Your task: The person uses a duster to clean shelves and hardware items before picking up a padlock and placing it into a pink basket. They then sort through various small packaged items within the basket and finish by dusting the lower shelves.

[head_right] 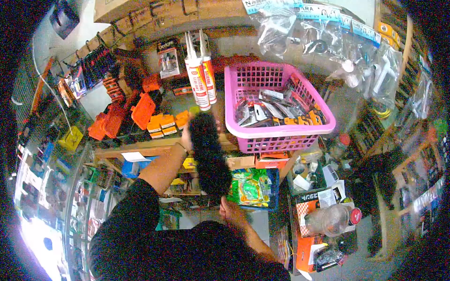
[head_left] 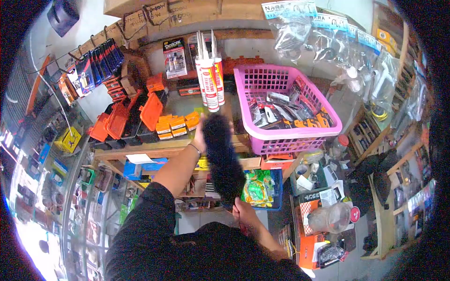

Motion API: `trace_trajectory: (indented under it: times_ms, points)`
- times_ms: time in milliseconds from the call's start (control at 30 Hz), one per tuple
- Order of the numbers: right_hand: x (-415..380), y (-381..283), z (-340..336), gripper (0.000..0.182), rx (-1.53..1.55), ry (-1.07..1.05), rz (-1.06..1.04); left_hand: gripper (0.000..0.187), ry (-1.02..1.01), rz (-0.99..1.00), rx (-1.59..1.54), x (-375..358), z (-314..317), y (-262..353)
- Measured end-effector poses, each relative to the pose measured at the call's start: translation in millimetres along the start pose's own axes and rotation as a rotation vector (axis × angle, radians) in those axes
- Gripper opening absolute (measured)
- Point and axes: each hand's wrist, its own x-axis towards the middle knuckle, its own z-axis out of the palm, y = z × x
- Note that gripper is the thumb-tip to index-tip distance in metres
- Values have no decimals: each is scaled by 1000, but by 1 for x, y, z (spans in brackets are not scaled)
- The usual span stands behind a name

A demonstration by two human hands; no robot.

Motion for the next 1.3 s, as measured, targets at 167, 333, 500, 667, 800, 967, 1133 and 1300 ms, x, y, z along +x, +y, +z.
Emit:
trace_trajectory:
  times_ms: [167,333,500,667,800,967,1133,1300]
  points:
    - [5,7,-1,46,-13,-149,38,79,-117,-15,-126,10,-14,0]
    - [6,-5,-7,46,426,-42,26,76,243,69,35,11,-9,0]
    - [-2,-13,-1,46,248,-59,97,68,-310,65,-78,10,-37,-1]
    - [5,-15,-6,44,404,-6,119,77,77,76,-350,2,-14,3]
    - [-7,-27,8,43,421,-90,240,77,-105,41,-210,0,-25,0]
    - [-8,-27,10,45,303,33,226,74,-141,60,-551,-8,15,6]
    - [-14,-49,7,44,260,246,163,75,-244,-33,-805,-18,36,15]
    - [-16,-49,30,44,270,73,241,75,222,-30,-236,-4,10,10]
